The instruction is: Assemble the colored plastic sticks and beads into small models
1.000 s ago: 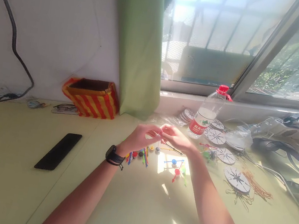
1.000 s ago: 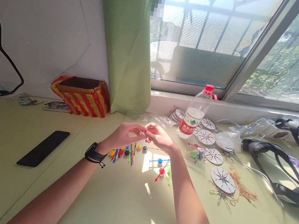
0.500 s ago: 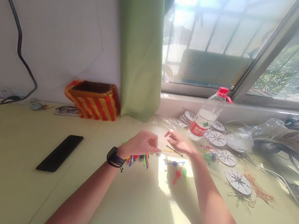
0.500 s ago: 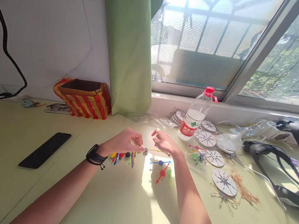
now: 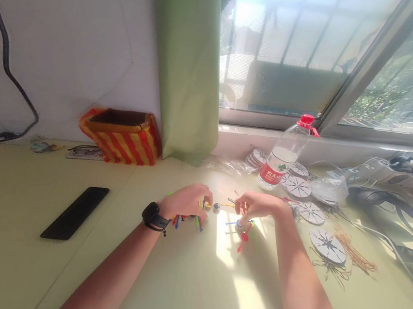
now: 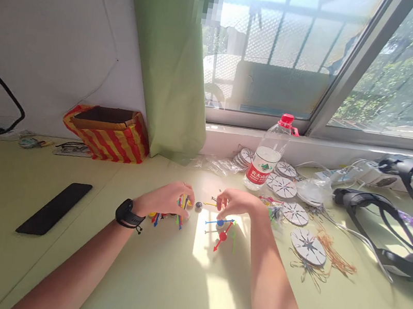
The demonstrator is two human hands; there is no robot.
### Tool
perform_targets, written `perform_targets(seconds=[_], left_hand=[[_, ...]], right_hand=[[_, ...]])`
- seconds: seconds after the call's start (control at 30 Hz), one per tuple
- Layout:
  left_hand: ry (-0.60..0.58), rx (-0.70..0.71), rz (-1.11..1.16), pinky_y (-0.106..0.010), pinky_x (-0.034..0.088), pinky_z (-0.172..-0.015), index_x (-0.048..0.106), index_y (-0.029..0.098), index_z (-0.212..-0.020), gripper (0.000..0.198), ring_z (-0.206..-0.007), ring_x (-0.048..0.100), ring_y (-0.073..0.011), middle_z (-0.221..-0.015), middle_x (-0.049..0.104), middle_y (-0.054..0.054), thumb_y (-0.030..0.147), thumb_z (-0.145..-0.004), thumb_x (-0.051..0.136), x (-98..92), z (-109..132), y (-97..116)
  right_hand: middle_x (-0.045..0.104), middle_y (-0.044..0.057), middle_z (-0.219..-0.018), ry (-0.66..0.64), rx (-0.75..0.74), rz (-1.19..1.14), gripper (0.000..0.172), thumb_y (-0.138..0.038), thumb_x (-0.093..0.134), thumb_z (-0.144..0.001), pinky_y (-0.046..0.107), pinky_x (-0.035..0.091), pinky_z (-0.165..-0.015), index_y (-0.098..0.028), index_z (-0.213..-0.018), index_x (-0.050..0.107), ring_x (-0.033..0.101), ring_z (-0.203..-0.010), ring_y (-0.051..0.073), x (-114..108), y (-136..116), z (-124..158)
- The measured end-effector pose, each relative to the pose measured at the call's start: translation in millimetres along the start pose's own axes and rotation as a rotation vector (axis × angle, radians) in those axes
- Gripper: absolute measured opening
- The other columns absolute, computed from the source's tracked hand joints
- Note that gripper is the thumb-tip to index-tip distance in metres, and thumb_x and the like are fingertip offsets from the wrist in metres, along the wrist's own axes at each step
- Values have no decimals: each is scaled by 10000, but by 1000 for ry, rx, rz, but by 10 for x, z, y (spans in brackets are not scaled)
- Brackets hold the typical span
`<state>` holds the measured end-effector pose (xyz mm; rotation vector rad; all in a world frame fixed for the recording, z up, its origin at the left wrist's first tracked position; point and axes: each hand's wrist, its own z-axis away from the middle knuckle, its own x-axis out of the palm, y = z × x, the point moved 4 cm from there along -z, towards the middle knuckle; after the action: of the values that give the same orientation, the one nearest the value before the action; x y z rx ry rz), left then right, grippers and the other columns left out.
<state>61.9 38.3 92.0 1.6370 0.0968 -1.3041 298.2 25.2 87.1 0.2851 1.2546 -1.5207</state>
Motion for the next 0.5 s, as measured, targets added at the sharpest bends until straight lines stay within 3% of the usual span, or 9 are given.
perform_targets(seconds=[0.1,0.2,0.33,0.5], left_hand=[[0,-54,13,-245,444,-420,753,214,-947,381,-482,572,-103,-1064,697,-56,475,-674,813,-66,35,-103],[37,-18,-17,-248,526,-531,756,212,-900,413,-651,673,-166,-1022,711,-61,509,-626,843,-90,22,-138],[27,-87,-9,-259,551,-563,757,208,-954,467,-717,698,-200,-1027,721,-69,510,-608,838,-38,-12,-145],[66,14,-117,-301,560,-769,765,224,-932,326,-909,694,-241,-1000,728,-47,467,-718,793,49,-57,-82]], right_hand=[[701,28,-934,-98,48,26,317,-380,890,-597,266,380,-571,-230,-835,742,621,-758,198,74,-21,-8],[704,41,-934,-115,85,68,259,-374,870,-632,275,361,-557,-222,-802,747,606,-740,198,118,-14,-53],[704,26,-933,-112,85,77,264,-393,853,-649,264,349,-552,-231,-830,751,604,-745,186,116,-4,-87],[697,0,-874,-130,98,90,275,-387,841,-639,248,354,-551,-232,-845,743,604,-720,163,115,4,-92]])
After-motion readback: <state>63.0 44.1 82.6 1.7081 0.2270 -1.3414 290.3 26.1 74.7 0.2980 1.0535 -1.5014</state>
